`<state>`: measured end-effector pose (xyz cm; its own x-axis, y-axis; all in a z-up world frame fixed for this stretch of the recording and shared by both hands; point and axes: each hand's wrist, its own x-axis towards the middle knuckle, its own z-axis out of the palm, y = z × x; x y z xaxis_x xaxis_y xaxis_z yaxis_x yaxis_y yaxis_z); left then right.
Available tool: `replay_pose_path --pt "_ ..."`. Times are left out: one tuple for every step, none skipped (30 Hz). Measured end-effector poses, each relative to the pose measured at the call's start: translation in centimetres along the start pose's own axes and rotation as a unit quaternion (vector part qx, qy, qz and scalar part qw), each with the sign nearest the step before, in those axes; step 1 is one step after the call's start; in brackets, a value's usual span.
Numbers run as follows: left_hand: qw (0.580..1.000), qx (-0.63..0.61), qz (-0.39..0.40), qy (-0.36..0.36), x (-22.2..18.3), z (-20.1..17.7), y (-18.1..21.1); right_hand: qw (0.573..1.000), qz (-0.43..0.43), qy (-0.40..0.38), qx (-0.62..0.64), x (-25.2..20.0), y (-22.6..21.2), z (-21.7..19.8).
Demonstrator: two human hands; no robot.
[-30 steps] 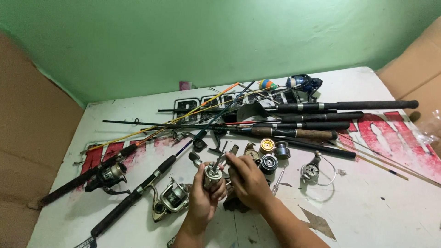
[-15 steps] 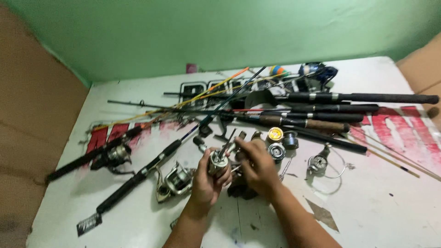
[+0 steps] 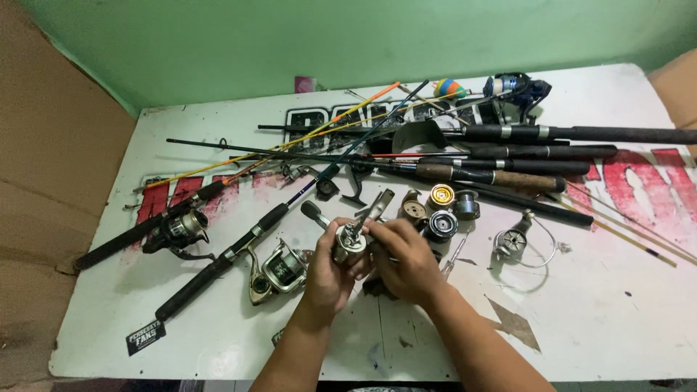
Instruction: Disassembling a fishing reel on a workbench surrounded by fishing gear.
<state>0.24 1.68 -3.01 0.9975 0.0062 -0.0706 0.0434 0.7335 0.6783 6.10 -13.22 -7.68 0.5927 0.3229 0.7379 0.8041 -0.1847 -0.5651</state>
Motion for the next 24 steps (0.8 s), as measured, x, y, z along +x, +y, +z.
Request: replay_pose_path --pt "1.0 0.001 -0.002 0.002 -0.2 -0.3 -0.1 1.0 0.003 0.001 0.001 0.4 -0.5 -0.4" --pt "1.0 -0.018 -0.01 -0.009 -0.1 -0.6 -0.3 1.0 0.022 0.022 0.003 1.0 -0.8 -0.9" --pt "0.999 -0.037 -0.018 -0.02 -0.1 -0.8 -0.4 0.998 0.041 0.043 0.006 1.6 -1.2 -1.4" --pt "0.999 -0.038 -0.018 -0.02 -0.1 -0.4 -0.2 0.998 0.041 0.042 0.005 1.3 -1.2 -1.0" --pt "0.999 -0.026 -0.015 -0.018 -0.2 -0.1 0.0 0.999 0.02 0.034 0.007 0.9 -1.2 -0.6" --pt "1.0 -0.013 -0.012 -0.015 -0.3 0.3 0.3 1.0 -0.002 0.026 0.008 0.6 -1.2 -0.2" --pt "1.0 -0.013 -0.012 -0.014 -0.1 0.1 0.2 1.0 -0.002 0.026 0.009 0.8 -0.6 -0.4" --pt "1.0 -0.013 -0.015 -0.018 -0.1 0.0 0.1 0.999 0.01 0.034 0.006 0.8 -0.2 -0.4" --pt "1.0 -0.012 -0.019 -0.022 -0.1 -0.2 0.0 0.999 0.021 0.041 0.002 0.8 0.2 -0.5" --pt "0.999 -0.012 -0.02 -0.022 -0.2 -0.1 0.1 0.999 0.022 0.042 0.002 0.4 0.2 -0.3" --pt "1.0 -0.006 -0.017 -0.02 -0.3 0.0 0.1 0.999 0.012 0.043 0.003 -0.1 0.1 0.0" --pt "1.0 -0.001 -0.011 -0.019 -0.3 0.2 0.2 0.999 0.0 0.043 0.006 -0.3 0.2 0.2" --pt "1.0 -0.001 -0.01 -0.02 0.0 0.2 0.2 0.999 -0.001 0.043 0.006 0.1 0.2 0.0" --pt "1.0 -0.012 -0.011 -0.018 0.0 0.1 0.2 0.999 0.0 0.035 0.013 0.3 0.1 -0.1" --pt "1.0 -0.024 -0.011 -0.017 0.0 0.1 0.2 0.999 0.002 0.027 0.02 0.6 -0.1 -0.2" --pt "1.0 -0.022 -0.012 -0.016 0.0 0.0 0.3 0.999 0.003 0.028 0.021 0.6 -0.2 -0.3" --pt "1.0 -0.015 -0.01 -0.022 -0.1 0.0 0.4 0.999 0.011 0.039 0.013 0.7 -0.2 -0.3" --pt "0.999 -0.01 -0.007 -0.03 0.1 0.1 0.3 0.999 0.018 0.049 0.003 0.8 -0.1 -0.6" --pt "0.999 -0.01 -0.007 -0.031 0.2 0.2 0.2 0.999 0.017 0.049 0.002 0.8 -0.1 -0.5" --pt "1.0 0.011 0.004 -0.009 0.2 0.3 0.1 0.999 -0.006 0.043 0.015 0.6 -0.2 -0.3" --pt "0.999 0.033 0.016 0.013 0.1 0.3 0.0 0.998 -0.03 0.037 0.028 0.4 -0.2 -0.2" --pt "0.999 0.033 0.014 0.015 -0.1 0.6 0.2 0.999 -0.027 0.037 0.029 0.6 -0.2 -0.5" --pt "0.998 0.057 0.021 0.019 -0.2 0.9 0.5 0.996 -0.016 0.072 0.055 0.7 -0.2 -0.9" --pt "0.996 0.08 0.031 0.02 0.0 1.3 0.7 0.991 -0.008 0.109 0.079 1.2 0.1 -1.4"
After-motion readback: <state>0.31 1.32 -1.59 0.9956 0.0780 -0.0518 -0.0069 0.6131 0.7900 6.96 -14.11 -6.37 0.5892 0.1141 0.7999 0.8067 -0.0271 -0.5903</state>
